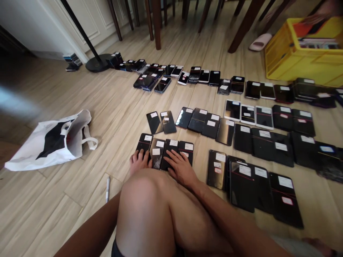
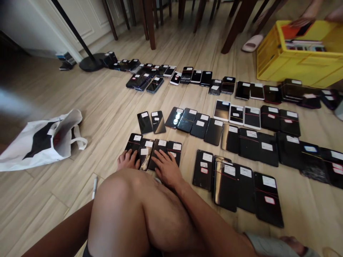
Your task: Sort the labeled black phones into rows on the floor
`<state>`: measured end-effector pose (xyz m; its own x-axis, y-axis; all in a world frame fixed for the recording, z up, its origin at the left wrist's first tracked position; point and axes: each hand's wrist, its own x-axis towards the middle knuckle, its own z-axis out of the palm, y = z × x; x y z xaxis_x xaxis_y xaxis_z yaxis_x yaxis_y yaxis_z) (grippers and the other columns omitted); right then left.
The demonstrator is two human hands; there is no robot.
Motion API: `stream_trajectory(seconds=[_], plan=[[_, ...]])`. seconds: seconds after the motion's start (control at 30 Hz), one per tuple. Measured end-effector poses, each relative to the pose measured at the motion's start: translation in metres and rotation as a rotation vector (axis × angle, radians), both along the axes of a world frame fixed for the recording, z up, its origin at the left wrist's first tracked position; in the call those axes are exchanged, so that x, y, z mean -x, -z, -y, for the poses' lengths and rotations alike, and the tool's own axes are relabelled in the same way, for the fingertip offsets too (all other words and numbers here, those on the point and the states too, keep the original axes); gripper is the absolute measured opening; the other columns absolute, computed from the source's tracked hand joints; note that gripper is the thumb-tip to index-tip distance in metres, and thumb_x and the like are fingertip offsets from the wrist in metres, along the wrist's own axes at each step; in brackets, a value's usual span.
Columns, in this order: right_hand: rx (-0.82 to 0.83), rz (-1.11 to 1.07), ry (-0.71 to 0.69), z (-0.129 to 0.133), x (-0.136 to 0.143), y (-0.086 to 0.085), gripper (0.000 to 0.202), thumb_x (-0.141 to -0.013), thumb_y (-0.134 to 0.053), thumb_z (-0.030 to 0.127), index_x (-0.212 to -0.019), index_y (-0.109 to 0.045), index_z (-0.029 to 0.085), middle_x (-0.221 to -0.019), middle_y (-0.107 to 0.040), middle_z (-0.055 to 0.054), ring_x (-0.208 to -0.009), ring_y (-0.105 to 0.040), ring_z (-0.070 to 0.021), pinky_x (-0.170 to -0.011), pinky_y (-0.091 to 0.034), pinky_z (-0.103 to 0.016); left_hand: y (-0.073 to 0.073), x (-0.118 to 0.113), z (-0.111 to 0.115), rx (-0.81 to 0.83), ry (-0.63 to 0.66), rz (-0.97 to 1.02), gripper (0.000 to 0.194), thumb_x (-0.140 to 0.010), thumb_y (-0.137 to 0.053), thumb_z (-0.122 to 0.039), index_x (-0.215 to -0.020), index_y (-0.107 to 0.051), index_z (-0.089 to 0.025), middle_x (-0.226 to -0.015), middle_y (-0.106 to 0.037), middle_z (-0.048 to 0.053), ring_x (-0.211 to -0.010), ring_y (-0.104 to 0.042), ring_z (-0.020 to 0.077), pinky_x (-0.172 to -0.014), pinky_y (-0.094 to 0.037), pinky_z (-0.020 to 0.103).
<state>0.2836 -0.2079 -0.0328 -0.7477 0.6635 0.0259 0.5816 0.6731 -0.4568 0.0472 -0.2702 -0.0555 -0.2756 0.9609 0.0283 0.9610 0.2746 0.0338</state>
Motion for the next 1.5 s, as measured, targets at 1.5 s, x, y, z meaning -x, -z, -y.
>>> stream_trajectory(seconds=[1.5], plan=[[0.095, 0.234, 0.406, -0.072, 0.135, -0.024, 0.067, -0.107, -0.036, 0.055, -0.165, -0.033, 0.022, -0.174, -0.011, -0.010, -0.159, -0.008, -0.0370, -0.121, -0.012, -0.071, 0.015, -0.001, 0.009, -0.152, 0.109, -0.168, 0.044, -0.096, -0.057, -0.033, -0.136, -0.070, -0.022, -0.143, -0.064, 0.015, -0.134, -0.052, 0.0363, -0.111, -0.041, 0.053]])
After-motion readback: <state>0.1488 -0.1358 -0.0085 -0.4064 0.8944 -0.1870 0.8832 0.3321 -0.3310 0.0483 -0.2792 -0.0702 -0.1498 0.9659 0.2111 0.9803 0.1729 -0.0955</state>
